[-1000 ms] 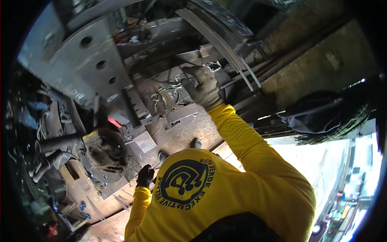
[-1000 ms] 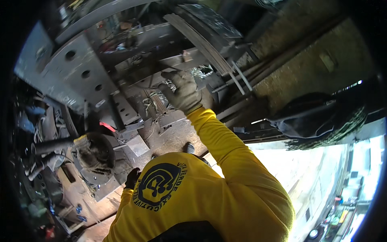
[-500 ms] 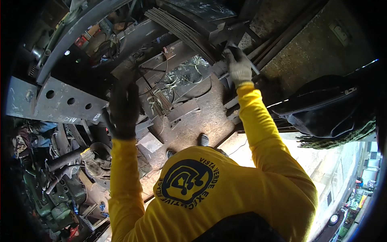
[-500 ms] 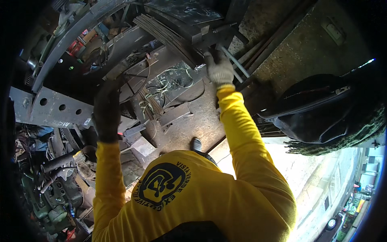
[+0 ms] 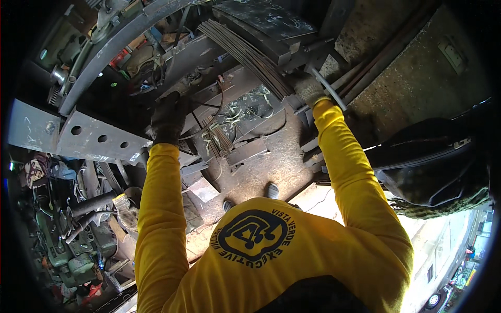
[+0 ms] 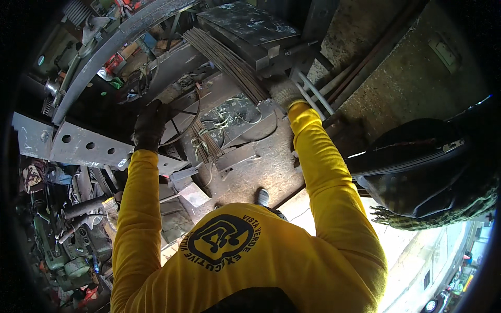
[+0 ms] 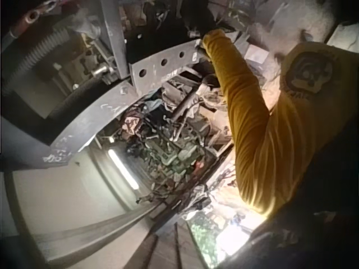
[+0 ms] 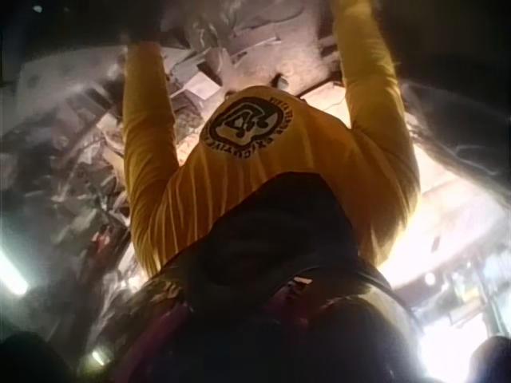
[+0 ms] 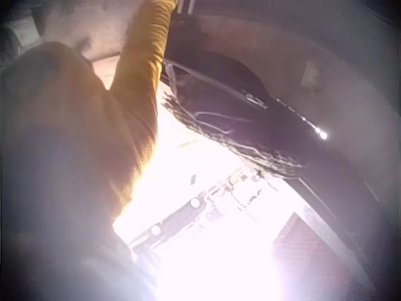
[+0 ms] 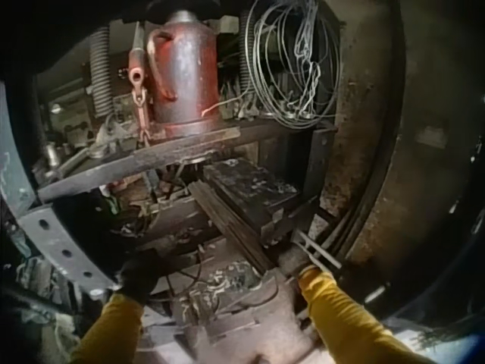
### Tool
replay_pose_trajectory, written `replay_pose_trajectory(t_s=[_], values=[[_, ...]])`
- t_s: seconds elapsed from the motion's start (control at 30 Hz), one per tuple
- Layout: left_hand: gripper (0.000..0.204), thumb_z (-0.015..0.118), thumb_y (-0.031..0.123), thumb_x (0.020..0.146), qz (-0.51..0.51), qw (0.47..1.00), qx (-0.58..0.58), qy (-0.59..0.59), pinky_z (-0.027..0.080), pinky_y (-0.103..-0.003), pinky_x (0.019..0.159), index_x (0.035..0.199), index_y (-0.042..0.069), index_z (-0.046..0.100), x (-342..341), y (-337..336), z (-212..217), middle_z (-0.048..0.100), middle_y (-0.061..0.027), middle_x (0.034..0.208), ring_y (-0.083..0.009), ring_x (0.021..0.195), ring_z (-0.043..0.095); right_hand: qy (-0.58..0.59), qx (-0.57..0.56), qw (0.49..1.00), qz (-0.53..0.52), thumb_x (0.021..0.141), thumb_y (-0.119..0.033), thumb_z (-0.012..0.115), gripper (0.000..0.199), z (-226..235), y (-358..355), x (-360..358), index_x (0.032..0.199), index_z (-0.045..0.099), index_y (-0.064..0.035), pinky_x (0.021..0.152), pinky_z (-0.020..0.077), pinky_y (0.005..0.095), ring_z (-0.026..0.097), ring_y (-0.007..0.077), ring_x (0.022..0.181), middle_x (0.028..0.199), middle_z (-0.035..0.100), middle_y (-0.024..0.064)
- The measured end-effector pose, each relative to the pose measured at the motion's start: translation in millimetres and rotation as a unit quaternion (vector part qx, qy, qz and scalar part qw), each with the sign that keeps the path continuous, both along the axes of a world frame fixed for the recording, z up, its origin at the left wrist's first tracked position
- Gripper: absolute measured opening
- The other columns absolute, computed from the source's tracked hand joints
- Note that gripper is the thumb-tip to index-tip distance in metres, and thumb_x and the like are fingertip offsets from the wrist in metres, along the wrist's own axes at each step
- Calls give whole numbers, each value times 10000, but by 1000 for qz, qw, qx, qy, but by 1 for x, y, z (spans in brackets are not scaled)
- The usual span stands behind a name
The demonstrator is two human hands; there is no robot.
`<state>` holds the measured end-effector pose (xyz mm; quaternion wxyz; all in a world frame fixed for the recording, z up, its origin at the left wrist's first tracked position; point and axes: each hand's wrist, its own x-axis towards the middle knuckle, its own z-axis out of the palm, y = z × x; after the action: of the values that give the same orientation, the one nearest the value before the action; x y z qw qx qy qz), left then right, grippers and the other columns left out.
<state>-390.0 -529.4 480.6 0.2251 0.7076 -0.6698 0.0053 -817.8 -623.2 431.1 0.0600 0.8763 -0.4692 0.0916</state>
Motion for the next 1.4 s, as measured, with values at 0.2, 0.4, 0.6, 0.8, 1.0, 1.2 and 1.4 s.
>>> replay_pose_trajectory(t_s=[0.2, 0.4, 0.6, 0.8, 1.0, 1.2, 1.4], values=[[375, 574, 476, 947, 5, 999, 30, 28, 527, -494, 877, 1078, 146, 695, -7, -2, 3, 714, -168, 1094, -391, 1059, 662, -61, 21, 992, -106, 958, -157, 531, 329, -6, 18, -8, 1252, 649, -69, 969, 521, 462, 650, 391, 1118, 1226, 655, 227], [399, 565, 488, 960, -8, 997, -71, 25, 522, -492, 913, 1118, 145, 693, 5, 5, -8, 712, -165, 1120, -384, 1080, 659, -444, 114, 877, -144, 1018, -274, 577, 294, 28, 143, -3, 1128, 674, -19, 841, 520, 400, 681, 329, 934, 961, 717, 180], [410, 543, 483, 979, -21, 999, -27, -16, 515, -487, 951, 1205, 168, 675, 5, 2, -12, 695, -163, 1188, -386, 1102, 653, -532, 230, 792, -193, 1009, -151, 615, 162, 26, 251, 28, 1081, 691, -28, 801, 520, 303, 645, 162, 853, 930, 713, 101], [409, 598, 437, 977, 1, 1000, -8, -30, 494, -436, 1013, 1214, 119, 699, 2, 5, -9, 688, -163, 1236, -367, 1166, 632, -461, 192, 848, -179, 993, -173, 634, 179, 16, 284, 50, 1046, 709, -19, 800, 537, 365, 708, 300, 894, 963, 723, 178], [478, 538, 469, 999, -15, 999, 12, -33, 444, -440, 1083, 1294, 112, 654, 3, 7, -4, 640, -176, 1328, -357, 1262, 579, -412, 173, 874, -190, 997, -214, 620, 208, 10, 298, 51, 1081, 697, -39, 821, 541, 413, 697, 360, 945, 997, 712, 187], [500, 502, 500, 1008, -49, 994, 37, -91, 471, -440, 1059, 1317, 130, 635, 19, -2, -9, 653, -130, 1331, -329, 1233, 611, -274, 137, 950, -59, 1000, -200, 609, 240, 16, 298, 42, 1178, 676, -53, 795, 552, 379, 699, 322, 899, 1001, 713, 128], [485, 571, 502, 981, -117, 992, -14, -53, 493, -413, 1017, 1262, 119, 672, 37, 6, -4, 695, -121, 1243, -305, 1173, 644, -469, 509, 682, -237, 1036, -308, 582, 318, 51, 283, 60, 1165, 699, -42, 621, 503, 257, 579, 88, 671, 841, 631, 17]])
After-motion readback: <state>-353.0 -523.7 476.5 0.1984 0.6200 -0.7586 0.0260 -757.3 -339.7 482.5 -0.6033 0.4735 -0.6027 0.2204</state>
